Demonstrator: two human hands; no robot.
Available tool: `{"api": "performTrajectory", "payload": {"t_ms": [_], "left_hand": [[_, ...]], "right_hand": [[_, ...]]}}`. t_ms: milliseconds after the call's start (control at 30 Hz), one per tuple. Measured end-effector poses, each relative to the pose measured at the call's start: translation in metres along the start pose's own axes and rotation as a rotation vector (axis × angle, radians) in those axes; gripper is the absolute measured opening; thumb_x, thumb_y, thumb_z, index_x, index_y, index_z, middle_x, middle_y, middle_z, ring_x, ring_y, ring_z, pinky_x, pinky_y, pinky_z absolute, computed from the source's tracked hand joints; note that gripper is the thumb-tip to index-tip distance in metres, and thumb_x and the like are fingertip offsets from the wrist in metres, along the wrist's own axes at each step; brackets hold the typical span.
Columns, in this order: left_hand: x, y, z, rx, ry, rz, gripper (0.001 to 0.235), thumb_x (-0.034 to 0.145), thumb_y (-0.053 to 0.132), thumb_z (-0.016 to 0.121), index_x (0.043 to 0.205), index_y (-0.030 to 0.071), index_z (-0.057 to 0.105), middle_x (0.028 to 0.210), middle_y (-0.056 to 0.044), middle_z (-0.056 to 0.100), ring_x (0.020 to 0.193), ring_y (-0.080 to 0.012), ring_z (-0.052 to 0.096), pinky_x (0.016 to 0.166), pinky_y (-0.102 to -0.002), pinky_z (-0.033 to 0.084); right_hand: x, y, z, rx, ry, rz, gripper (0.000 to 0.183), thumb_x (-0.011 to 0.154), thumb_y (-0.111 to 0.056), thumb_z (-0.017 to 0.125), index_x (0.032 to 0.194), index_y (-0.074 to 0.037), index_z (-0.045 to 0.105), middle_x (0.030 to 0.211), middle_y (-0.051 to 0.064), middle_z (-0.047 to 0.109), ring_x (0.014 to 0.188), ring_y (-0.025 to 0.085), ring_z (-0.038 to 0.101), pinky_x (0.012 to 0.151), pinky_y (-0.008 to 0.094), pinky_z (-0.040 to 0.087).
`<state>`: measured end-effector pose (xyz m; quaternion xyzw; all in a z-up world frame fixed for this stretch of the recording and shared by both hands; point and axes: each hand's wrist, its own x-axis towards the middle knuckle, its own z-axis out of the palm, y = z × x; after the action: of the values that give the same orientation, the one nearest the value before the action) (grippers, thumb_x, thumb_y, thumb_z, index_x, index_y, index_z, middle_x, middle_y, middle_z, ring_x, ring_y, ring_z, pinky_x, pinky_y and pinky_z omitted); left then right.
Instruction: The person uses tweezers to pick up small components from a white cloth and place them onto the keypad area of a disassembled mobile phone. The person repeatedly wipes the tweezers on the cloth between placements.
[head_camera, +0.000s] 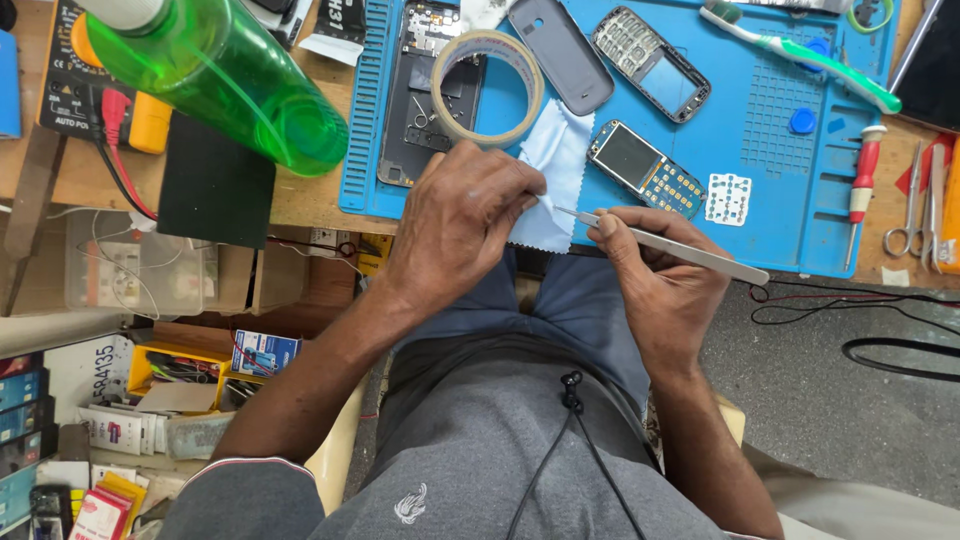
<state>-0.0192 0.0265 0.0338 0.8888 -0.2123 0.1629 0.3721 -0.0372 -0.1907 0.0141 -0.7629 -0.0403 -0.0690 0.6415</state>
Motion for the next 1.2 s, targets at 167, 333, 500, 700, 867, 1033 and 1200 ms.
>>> {"api": "performTrajectory", "payload": {"t_ms": [167, 333, 500, 700, 867, 1033, 1200], "left_hand": [[0.0, 0.002, 0.005, -0.011, -0.048, -0.01, 0.015, 0.093, 0.006, 0.073, 0.106, 0.012, 0.068, 0.094, 0.002, 0.072, 0.088, -0.0207, 0.059, 0.078, -0.038, 0.042], [-0.003, -0.002, 0.005, -0.014, -0.1, 0.026, 0.018, 0.092, 0.006, 0.075, 0.106, 0.012, 0.066, 0.088, 0.002, 0.069, 0.09, -0.0208, 0.058, 0.08, -0.039, 0.041], [-0.003, -0.007, 0.008, 0.039, -0.153, 0.087, 0.021, 0.087, 0.004, 0.072, 0.106, 0.012, 0.067, 0.085, 0.003, 0.068, 0.093, -0.021, 0.057, 0.077, -0.038, 0.039], [-0.008, -0.007, 0.004, 0.505, -0.208, 0.419, 0.014, 0.101, 0.021, 0.063, 0.114, 0.019, 0.065, 0.116, 0.008, 0.067, 0.106, -0.0151, 0.052, 0.09, -0.033, 0.036], [-0.013, -0.005, -0.004, 0.78, -0.255, 0.557, 0.01, 0.1, 0.033, 0.059, 0.107, 0.025, 0.058, 0.116, 0.01, 0.065, 0.111, -0.0123, 0.047, 0.097, -0.036, 0.031], [-0.013, -0.006, -0.008, 0.773, -0.23, 0.563, 0.009, 0.1, 0.031, 0.06, 0.107, 0.026, 0.058, 0.119, 0.011, 0.066, 0.115, -0.0119, 0.047, 0.1, -0.037, 0.031], [-0.012, -0.011, -0.008, 0.411, -0.32, 0.276, 0.021, 0.099, 0.006, 0.065, 0.117, 0.018, 0.066, 0.118, 0.009, 0.07, 0.108, -0.015, 0.051, 0.095, -0.036, 0.032]], "right_hand": [[-0.002, -0.004, -0.004, -0.14, -0.007, 0.02, 0.013, 0.098, -0.005, 0.079, 0.108, 0.003, 0.076, 0.093, 0.011, 0.076, 0.079, 0.011, 0.067, 0.071, 0.021, 0.054], [-0.005, -0.005, -0.01, -0.188, -0.048, -0.091, 0.015, 0.097, -0.003, 0.08, 0.11, 0.002, 0.075, 0.101, 0.01, 0.076, 0.088, 0.011, 0.071, 0.078, 0.021, 0.057], [-0.005, 0.0, -0.014, -0.152, -0.083, -0.102, 0.015, 0.097, 0.0, 0.078, 0.111, 0.002, 0.074, 0.103, 0.01, 0.076, 0.091, 0.012, 0.072, 0.08, 0.021, 0.057], [-0.01, 0.01, -0.027, -0.144, -0.061, -0.112, 0.015, 0.096, 0.002, 0.078, 0.111, 0.001, 0.074, 0.106, 0.012, 0.076, 0.09, 0.012, 0.071, 0.077, 0.021, 0.055], [-0.014, 0.016, -0.033, -0.106, -0.059, -0.177, 0.017, 0.099, 0.005, 0.077, 0.115, 0.002, 0.073, 0.108, 0.013, 0.076, 0.096, 0.014, 0.072, 0.086, 0.021, 0.058], [-0.015, 0.019, -0.028, -0.077, -0.087, -0.208, 0.018, 0.097, 0.005, 0.078, 0.114, 0.002, 0.072, 0.111, 0.013, 0.075, 0.103, 0.017, 0.074, 0.094, 0.026, 0.061], [-0.012, 0.018, -0.027, -0.078, -0.08, -0.231, 0.018, 0.097, 0.005, 0.078, 0.114, 0.001, 0.073, 0.113, 0.013, 0.076, 0.1, 0.017, 0.074, 0.091, 0.025, 0.061]]}}
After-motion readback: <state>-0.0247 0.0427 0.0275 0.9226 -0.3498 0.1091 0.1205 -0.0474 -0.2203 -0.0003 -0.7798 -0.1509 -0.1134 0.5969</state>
